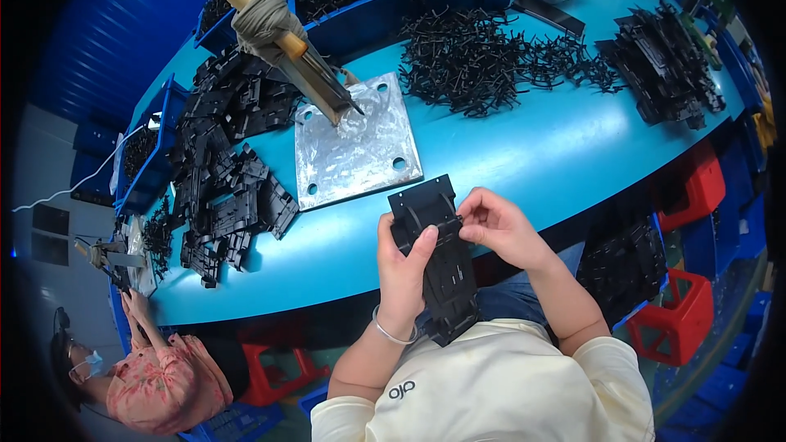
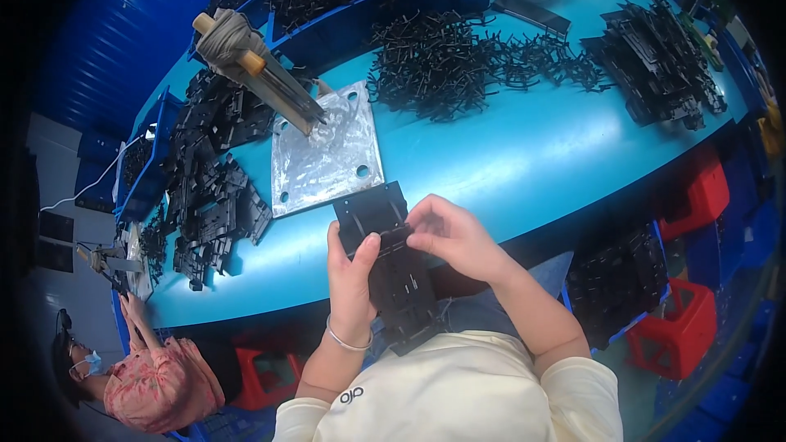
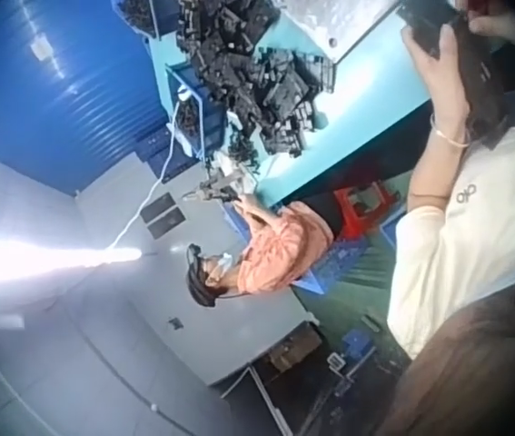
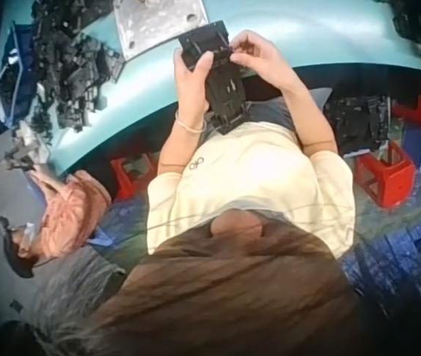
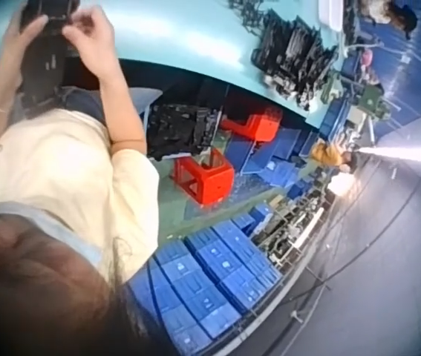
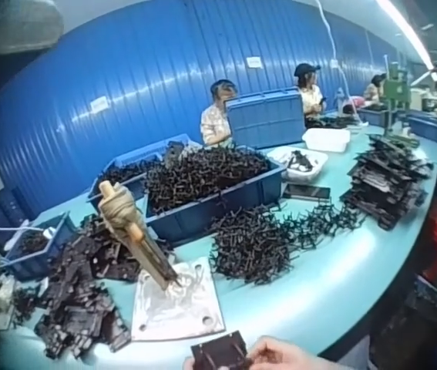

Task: Assembling plastic toy car chassis by attaching components using hands and a fixed assembly tool.

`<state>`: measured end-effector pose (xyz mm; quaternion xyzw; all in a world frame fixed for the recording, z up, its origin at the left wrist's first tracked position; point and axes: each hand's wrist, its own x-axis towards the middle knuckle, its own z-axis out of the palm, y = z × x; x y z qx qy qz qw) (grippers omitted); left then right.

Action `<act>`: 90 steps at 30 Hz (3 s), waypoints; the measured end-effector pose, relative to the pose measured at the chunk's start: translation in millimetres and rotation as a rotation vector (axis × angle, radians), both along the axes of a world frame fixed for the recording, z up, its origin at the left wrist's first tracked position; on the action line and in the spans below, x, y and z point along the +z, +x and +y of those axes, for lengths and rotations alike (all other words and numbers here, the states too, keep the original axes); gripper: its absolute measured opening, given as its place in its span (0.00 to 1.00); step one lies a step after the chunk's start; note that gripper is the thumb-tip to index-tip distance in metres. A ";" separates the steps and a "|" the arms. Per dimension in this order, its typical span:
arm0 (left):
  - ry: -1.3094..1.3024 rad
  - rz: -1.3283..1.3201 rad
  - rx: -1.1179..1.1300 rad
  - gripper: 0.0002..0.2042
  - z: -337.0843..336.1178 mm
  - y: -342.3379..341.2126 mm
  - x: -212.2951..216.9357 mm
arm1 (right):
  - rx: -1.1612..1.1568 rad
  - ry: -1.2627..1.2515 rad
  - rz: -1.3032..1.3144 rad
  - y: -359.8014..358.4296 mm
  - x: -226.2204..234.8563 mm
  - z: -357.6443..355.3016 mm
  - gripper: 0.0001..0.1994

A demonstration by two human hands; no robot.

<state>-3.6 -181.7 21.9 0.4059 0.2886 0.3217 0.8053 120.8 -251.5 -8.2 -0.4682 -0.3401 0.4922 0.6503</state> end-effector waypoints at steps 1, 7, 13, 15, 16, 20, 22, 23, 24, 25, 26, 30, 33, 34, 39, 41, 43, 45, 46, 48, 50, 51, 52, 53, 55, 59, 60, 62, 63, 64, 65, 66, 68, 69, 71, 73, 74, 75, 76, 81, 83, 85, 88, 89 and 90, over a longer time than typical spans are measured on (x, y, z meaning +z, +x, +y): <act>-0.002 0.001 0.002 0.13 -0.1 1.1 0.3 | 0.024 0.041 -0.091 0.4 -3.5 -1.8 0.06; -0.012 -0.019 0.000 0.14 -2.1 5.0 4.2 | -0.036 0.019 -0.023 -2.8 -2.2 2.5 0.06; -0.052 0.018 -0.006 0.14 -0.2 4.0 -0.1 | -0.041 0.019 -0.062 -4.7 -10.3 1.0 0.08; -0.027 0.028 -0.008 0.13 -0.5 3.8 -0.7 | -0.029 -0.006 -0.061 -4.8 -3.9 0.7 0.09; -0.027 0.028 -0.007 0.13 -0.6 4.2 0.0 | -0.111 -0.009 -0.209 -6.8 3.5 0.6 0.11; -0.051 -0.019 0.011 0.13 -0.3 6.4 1.0 | -0.221 0.205 -0.739 -9.3 3.8 1.8 0.12; -0.063 -0.031 0.009 0.13 -0.8 6.2 0.6 | -0.224 0.190 -0.749 -10.7 2.8 -0.4 0.09; -0.062 -0.032 0.011 0.13 -0.7 5.9 -0.5 | -0.198 0.159 -0.691 -12.4 5.1 -1.4 0.10; -0.062 -0.034 0.012 0.13 -0.7 5.6 -1.6 | -0.174 0.128 -0.633 -14.4 6.4 -2.0 0.10; -0.064 -0.036 0.008 0.13 -0.3 5.0 -2.1 | -0.182 0.129 -0.640 -17.3 5.9 -0.8 0.10; -0.059 -0.042 0.013 0.14 -1.6 5.4 -2.5 | -0.188 0.126 -0.643 -18.0 5.3 0.0 0.10; -0.044 -0.036 0.033 0.14 -4.8 5.8 -2.9 | -0.150 0.089 -0.491 -12.4 -1.3 6.4 0.09; -0.036 -0.030 0.048 0.15 -7.0 6.9 -2.2 | -0.049 0.087 -0.130 -8.9 -3.4 7.9 0.12; -0.039 -0.034 0.046 0.16 -7.0 7.1 -1.7 | -0.041 0.058 -0.006 -8.2 -2.1 8.0 0.13; -0.069 -0.072 -0.003 0.17 -4.2 8.2 5.4 | -0.206 0.015 -0.207 -7.1 -2.6 14.0 0.27; -0.059 -0.071 -0.020 0.17 -2.3 6.6 5.7 | -0.077 -0.013 -0.011 -6.7 2.0 12.6 0.26; 0.013 -0.003 -0.091 0.19 0.7 4.5 5.9 | 0.047 -0.040 0.183 -4.8 5.3 10.9 0.24; 0.111 0.069 -0.098 0.20 5.2 1.8 1.6 | 0.026 -0.055 0.251 -3.4 9.3 7.3 0.22; 0.205 0.119 -0.139 0.20 7.9 0.8 2.1 | -0.006 -0.067 0.237 -4.5 13.7 5.7 0.20; 0.301 0.168 -0.185 0.20 16.3 -2.5 -1.4 | -0.064 -0.057 0.177 -8.6 12.2 3.6 0.20; 0.392 0.233 -0.239 0.19 25.8 -6.1 -11.8 | -0.124 -0.049 0.118 -11.7 11.8 3.1 0.19; 0.396 0.170 -0.104 0.18 23.4 -3.7 -12.7 | -0.168 -0.048 0.064 -13.0 12.2 3.7 0.19; 0.391 0.184 -0.039 0.18 23.3 -4.7 -11.5 | -0.212 -0.046 0.011 -13.6 12.2 4.1 0.19; 0.386 0.198 0.024 0.18 23.5 -7.3 -10.3 | -0.216 -0.046 0.013 -13.8 12.0 4.0 0.19; 0.439 0.177 -0.026 0.11 24.6 -10.7 -14.7 | -0.229 -0.059 -0.013 -14.3 11.1 4.0 0.20; 0.432 0.185 -0.125 0.05 20.9 -10.1 -15.2 | -0.233 -0.045 0.000 -15.7 10.9 3.8 0.20; 0.403 0.191 -0.147 0.05 20.6 -10.3 -16.8 | -0.218 -0.056 -0.083 -16.1 8.8 3.6 0.20; 0.405 0.187 -0.121 0.04 20.6 -9.7 -19.8 | -0.204 -0.067 -0.164 -16.6 7.5 3.5 0.20; 0.396 0.169 -0.106 0.04 20.6 -10.7 -23.5 | -0.184 -0.086 -0.170 -16.9 7.7 3.8 0.20; 0.387 0.152 -0.092 0.04 20.5 -11.1 -25.5 | -0.165 -0.105 -0.175 -17.2 7.9 4.0 0.20; 0.387 0.154 -0.093 0.04 19.6 -10.8 -25.3 | -0.166 -0.106 -0.173 -17.6 8.4 4.1 0.20; 0.365 0.171 -0.067 0.03 18.1 -9.9 -24.6 | -0.164 -0.128 -0.188 -18.0 9.1 4.1 0.20; 0.343 0.188 -0.043 0.03 15.8 -8.3 -22.7 | -0.163 -0.151 -0.202 -18.0 8.9 3.9 0.20; 0.358 0.213 -0.036 0.03 15.2 -6.9 -21.4 | -0.164 -0.144 -0.180 -17.7 8.3 3.9 0.20; 0.373 0.241 -0.029 0.03 14.2 -4.6 -21.3 | -0.163 -0.136 -0.156 -18.0 7.5 4.4 0.19; 0.417 0.296 0.015 0.04 13.4 -3.3 -23.2 | -0.171 -0.125 -0.083 -19.2 7.1 5.3 0.19; 0.418 0.297 0.014 0.04 13.9 -3.3 -24.8 | -0.172 -0.124 -0.082 -18.9 4.3 5.3 0.19; 0.420 0.304 -0.013 0.04 14.6 -3.4 -26.5 | -0.173 -0.111 -0.062 -18.6 0.1 5.2 0.18; 0.422 0.310 -0.039 0.05 15.1 -3.3 -27.1 | -0.174 -0.098 -0.042 -18.2 -2.1 5.0 0.18; 0.221 0.199 -0.065 0.19 16.9 -0.2 -10.8 | -0.160 -0.049 0.097 -17.4 0.5 1.6 0.18; 0.249 0.187 -0.105 0.24 16.1 0.0 -5.9 | -0.149 -0.033 0.142 -15.9 1.5 0.2 0.19; 0.321 0.190 -0.139 0.27 17.2 -0.8 -7.1 | -0.134 -0.039 0.122 -14.4 3.0 -1.7 0.19; 0.289 0.142 -0.031 0.26 11.7 1.2 2.7 | -0.163 0.000 -0.056 -16.1 2.3 -4.1 0.20; 0.270 0.141 -0.029 0.24 12.5 0.7 0.8 | -0.159 0.004 -0.055 -16.8 2.7 -5.4 0.20; 0.251 0.140 -0.027 0.22 13.3 -0.3 -1.4 | -0.144 -0.029 -0.135 -17.9 4.4 -7.5 0.21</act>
